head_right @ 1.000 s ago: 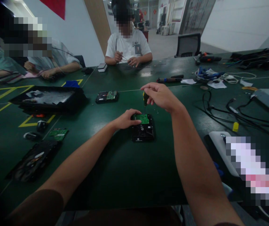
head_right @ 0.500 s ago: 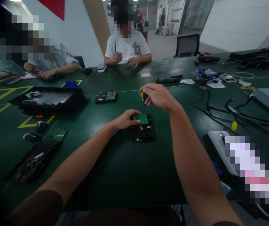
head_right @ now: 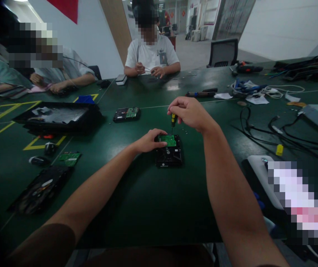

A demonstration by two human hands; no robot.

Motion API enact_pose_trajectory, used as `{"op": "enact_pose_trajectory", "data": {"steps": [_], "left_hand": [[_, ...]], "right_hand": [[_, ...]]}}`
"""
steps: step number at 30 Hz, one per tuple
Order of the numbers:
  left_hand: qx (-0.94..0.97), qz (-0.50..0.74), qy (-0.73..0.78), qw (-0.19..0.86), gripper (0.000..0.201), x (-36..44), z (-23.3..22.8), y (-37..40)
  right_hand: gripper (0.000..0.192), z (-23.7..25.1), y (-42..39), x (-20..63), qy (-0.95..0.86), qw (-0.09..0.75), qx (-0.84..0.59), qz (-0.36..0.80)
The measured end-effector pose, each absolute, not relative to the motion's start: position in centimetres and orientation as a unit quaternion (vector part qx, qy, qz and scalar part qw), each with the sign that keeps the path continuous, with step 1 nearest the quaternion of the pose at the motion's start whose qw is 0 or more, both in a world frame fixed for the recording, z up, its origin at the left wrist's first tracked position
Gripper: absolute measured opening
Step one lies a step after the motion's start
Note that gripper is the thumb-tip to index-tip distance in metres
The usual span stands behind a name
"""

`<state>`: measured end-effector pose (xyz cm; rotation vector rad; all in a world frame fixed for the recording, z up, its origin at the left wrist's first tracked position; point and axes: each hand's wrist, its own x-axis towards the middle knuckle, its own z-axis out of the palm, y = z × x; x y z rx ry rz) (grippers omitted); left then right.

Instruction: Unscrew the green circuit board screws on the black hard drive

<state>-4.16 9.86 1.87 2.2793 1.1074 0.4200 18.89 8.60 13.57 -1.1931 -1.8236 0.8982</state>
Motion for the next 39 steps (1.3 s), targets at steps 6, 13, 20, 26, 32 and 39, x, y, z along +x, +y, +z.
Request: {"op": "enact_pose_trajectory", "data": {"steps": [6,13,20,26,32,39], "left_hand": [[0.849,0.16,0.414,0.285,0.058,-4.15,1.79,9.89],[0.843,0.166,0.42,0.291,0.057,-4.09,1.8,9.86],[0.852,0.164,0.407,0.285,0.058,-4.14,1.63,10.07],[0.845,0.161,0.42,0.29,0.056,-4.09,1.72,9.94],[0.846,0.166,0.418,0.288,0.057,-4.11,1.75,9.86],[0.848,0.164,0.416,0.286,0.057,-4.09,1.57,10.05]], "right_hand": [[0.023,13.48,8.67,18.93,-0.684,0.387,-0.462,0.411],[0.018,13.64,8.65,18.95,-0.697,0.394,-0.502,0.327],[0.021,13.47,8.68,18.99,-0.687,0.404,-0.47,0.38],[0.019,13.85,8.42,19.12,-0.701,0.392,-0.477,0.357],[0.02,13.61,8.61,18.83,-0.686,0.405,-0.506,0.331],[0.03,13.38,8.61,18.6,-0.696,0.392,-0.465,0.381]]}}
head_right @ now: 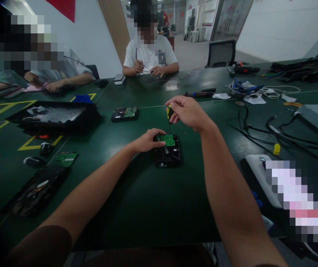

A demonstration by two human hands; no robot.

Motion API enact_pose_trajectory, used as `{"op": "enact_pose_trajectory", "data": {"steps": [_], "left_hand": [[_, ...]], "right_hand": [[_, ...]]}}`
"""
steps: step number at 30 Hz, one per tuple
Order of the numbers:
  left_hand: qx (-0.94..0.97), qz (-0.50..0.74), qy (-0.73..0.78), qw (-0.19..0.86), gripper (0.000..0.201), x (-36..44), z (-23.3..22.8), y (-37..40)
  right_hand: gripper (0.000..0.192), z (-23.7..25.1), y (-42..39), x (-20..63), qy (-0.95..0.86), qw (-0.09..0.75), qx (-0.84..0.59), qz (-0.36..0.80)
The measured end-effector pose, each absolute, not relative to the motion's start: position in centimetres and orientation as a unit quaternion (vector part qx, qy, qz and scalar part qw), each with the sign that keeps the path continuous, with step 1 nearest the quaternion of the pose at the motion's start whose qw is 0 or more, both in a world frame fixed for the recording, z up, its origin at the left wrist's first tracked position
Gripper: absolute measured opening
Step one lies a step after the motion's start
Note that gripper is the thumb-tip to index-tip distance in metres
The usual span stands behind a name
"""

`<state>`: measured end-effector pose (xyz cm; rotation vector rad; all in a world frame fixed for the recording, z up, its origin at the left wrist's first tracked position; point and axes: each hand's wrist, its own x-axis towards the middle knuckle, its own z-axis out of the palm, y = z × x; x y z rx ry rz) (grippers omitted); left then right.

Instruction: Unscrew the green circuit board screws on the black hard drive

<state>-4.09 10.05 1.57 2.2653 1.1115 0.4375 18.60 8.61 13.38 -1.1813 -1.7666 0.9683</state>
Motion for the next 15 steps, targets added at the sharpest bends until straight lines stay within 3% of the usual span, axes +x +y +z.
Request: {"op": "enact_pose_trajectory", "data": {"steps": [7,15], "left_hand": [[0.847,0.164,0.416,0.286,0.057,-4.1,1.75,9.98],[0.847,0.16,0.421,0.282,0.057,-4.05,1.66,9.98]], "right_hand": [[0.021,13.39,8.8,18.71,-0.683,0.427,-0.505,0.311],[0.025,13.19,8.87,18.72,-0.691,0.424,-0.473,0.345]]}}
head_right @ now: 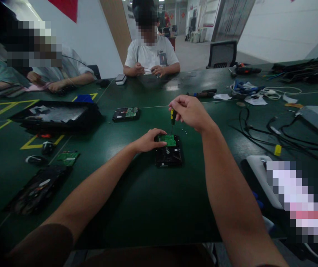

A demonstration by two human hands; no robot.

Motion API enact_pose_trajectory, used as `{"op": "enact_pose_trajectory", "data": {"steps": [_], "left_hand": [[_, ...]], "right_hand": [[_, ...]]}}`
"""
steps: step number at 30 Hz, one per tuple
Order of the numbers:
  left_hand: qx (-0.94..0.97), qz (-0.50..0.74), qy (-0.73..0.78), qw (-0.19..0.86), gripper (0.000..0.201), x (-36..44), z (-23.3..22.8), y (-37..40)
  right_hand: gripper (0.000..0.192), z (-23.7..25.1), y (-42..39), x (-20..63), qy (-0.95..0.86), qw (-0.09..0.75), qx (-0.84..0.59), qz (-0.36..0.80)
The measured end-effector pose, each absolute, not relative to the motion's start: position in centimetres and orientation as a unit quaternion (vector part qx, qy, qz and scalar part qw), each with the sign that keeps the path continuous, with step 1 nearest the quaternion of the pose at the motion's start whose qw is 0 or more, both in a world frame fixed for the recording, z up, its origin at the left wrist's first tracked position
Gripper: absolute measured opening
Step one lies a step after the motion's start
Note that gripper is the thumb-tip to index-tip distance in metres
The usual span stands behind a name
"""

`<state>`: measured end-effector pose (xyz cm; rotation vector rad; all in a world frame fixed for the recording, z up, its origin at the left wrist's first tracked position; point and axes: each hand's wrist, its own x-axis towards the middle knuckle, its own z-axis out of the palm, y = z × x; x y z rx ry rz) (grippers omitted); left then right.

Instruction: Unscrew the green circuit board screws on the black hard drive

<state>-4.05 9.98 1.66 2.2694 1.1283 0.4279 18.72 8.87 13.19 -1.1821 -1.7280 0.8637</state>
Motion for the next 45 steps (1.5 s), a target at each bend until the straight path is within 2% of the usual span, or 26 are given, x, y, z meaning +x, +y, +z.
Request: {"op": "enact_pose_trajectory", "data": {"steps": [4,10,18,26,35,41,45], "left_hand": [[0.847,0.159,0.422,0.282,0.056,-4.03,1.71,9.91],[0.847,0.159,0.418,0.287,0.056,-4.11,1.68,10.03],[0.849,0.162,0.415,0.285,0.056,-4.1,1.66,9.99],[0.85,0.157,0.417,0.281,0.057,-4.12,1.57,10.12],[0.85,0.156,0.416,0.282,0.056,-4.07,1.9,9.9],[0.849,0.152,0.417,0.287,0.057,-4.12,2.05,9.85],[0.851,0.153,0.414,0.285,0.058,-4.13,2.04,9.87]], "right_hand": [[0.027,13.13,8.91,18.86,-0.695,0.416,-0.476,0.341],[0.019,13.41,8.75,18.83,-0.685,0.423,-0.508,0.306],[0.014,13.26,8.82,18.64,-0.68,0.428,-0.454,0.385],[0.015,13.31,8.98,18.81,-0.669,0.439,-0.511,0.315],[0.018,13.21,8.88,18.72,-0.678,0.43,-0.462,0.377],[0.015,13.46,8.64,18.73,-0.691,0.42,-0.488,0.329],[0.015,13.39,8.67,18.5,-0.663,0.424,-0.514,0.34]]}}
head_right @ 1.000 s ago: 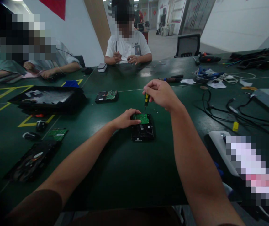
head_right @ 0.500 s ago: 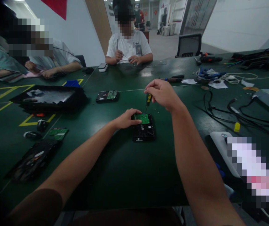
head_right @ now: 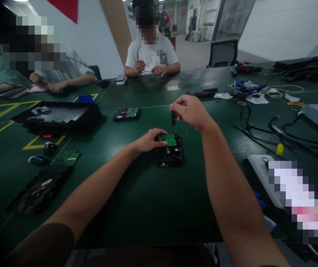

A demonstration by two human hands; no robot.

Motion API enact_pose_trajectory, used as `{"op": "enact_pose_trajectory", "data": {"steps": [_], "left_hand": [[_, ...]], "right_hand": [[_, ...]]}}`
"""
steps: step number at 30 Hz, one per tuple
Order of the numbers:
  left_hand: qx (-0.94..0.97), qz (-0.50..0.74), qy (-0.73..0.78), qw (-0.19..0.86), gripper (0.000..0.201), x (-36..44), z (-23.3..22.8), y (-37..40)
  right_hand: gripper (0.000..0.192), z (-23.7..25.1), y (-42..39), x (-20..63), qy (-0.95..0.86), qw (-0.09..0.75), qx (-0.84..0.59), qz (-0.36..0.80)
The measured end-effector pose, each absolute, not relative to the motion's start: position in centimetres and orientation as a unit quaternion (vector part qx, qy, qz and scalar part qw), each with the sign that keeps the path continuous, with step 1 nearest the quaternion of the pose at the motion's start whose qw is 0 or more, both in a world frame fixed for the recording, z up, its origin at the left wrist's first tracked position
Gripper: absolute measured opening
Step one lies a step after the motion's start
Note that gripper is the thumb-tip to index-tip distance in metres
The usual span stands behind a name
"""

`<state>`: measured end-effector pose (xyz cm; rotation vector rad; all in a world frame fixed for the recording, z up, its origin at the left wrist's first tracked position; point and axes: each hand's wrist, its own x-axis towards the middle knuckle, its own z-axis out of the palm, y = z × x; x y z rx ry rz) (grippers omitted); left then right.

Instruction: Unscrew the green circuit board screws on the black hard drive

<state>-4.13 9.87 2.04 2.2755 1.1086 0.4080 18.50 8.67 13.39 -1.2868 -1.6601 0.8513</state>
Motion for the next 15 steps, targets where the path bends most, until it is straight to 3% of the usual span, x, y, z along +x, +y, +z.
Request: {"op": "enact_pose_trajectory", "data": {"steps": [7,15], "left_hand": [[0.85,0.157,0.414,0.286,0.056,-4.14,1.85,9.99],[0.849,0.157,0.413,0.288,0.058,-4.18,1.7,10.13]], "right_hand": [[0.023,13.22,8.89,18.63,-0.677,0.413,-0.464,0.394],[0.015,13.42,8.76,18.69,-0.689,0.408,-0.496,0.335]]}}
